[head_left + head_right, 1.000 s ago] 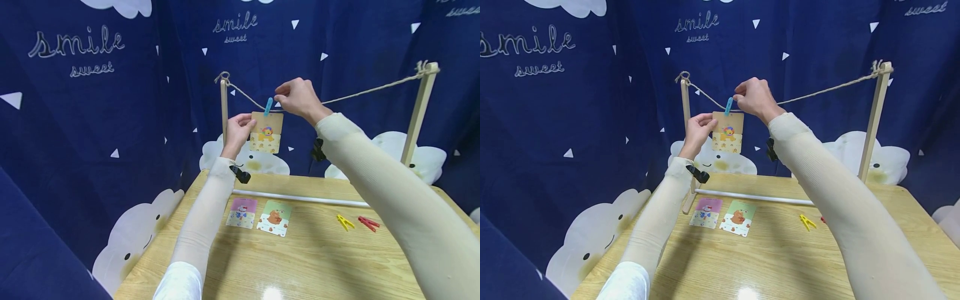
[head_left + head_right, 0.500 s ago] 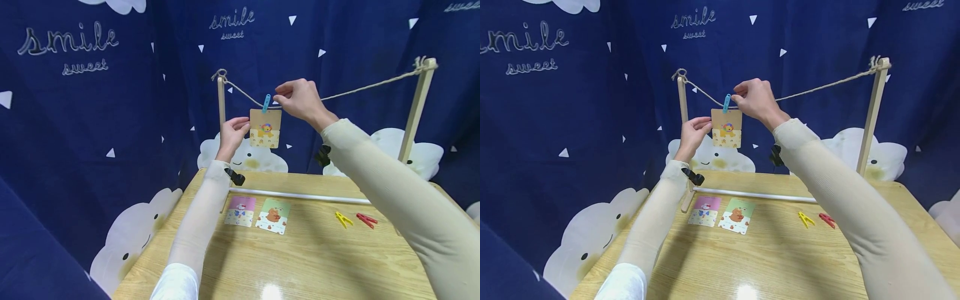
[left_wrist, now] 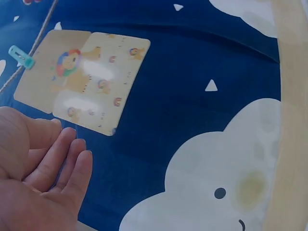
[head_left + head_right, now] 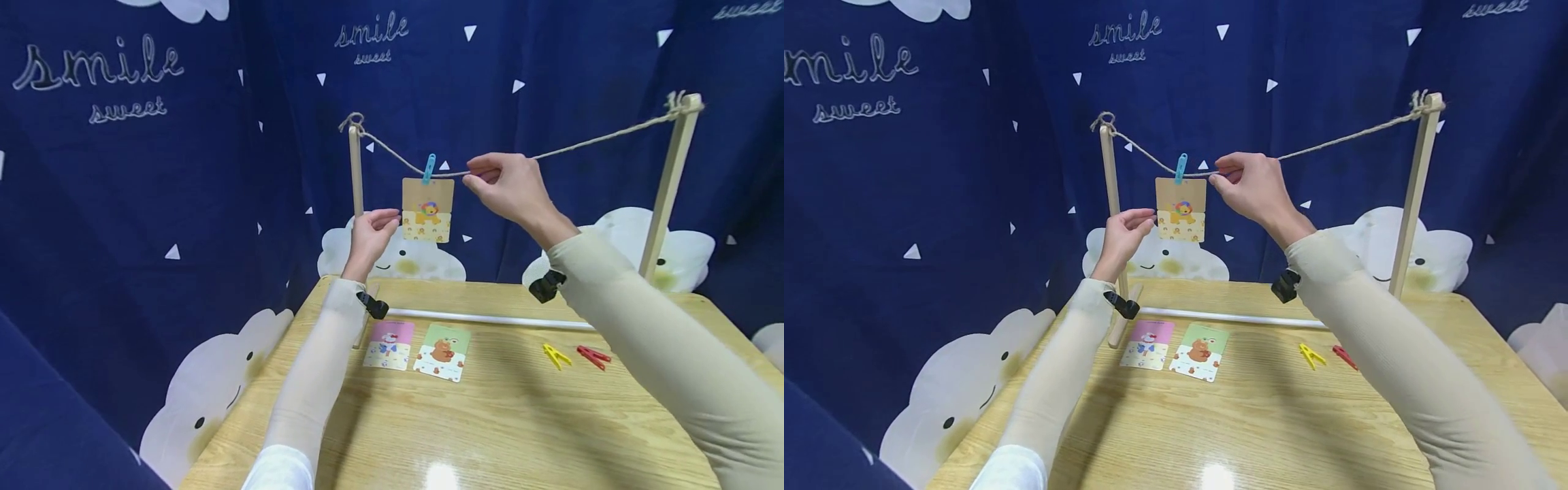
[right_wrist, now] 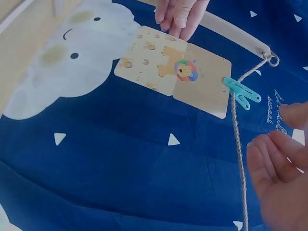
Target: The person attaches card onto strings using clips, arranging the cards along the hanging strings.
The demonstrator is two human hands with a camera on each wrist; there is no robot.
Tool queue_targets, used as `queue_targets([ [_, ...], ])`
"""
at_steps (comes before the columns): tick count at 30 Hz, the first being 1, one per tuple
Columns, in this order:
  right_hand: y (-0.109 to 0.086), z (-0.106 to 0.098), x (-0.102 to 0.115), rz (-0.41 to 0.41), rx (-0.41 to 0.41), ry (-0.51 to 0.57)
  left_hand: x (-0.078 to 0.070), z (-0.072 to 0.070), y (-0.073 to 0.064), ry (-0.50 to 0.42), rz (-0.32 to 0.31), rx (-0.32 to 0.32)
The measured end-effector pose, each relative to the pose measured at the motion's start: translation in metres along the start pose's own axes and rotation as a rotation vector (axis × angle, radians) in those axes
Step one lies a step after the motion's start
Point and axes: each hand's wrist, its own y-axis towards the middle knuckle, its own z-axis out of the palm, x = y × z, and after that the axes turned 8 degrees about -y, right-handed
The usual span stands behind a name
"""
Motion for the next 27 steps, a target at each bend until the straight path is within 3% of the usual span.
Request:
queue_targets([
  [10, -0.046, -0.002, -0.033, 0.074, -0.042, 0.034, 0.018, -0.003, -0.022, 0.105, -0.032, 0.135],
  [21, -0.095, 0.019, -0.076, 0.120, -0.017, 0.047, 0.048, -0.015, -0.051, 0.140, -0.071, 0.138],
  [27, -0.122, 0.031, -0.099, 0.136, -0.010, 0.051, 0.061, -0.018, -0.064, 0.155, -0.151, 0.171],
])
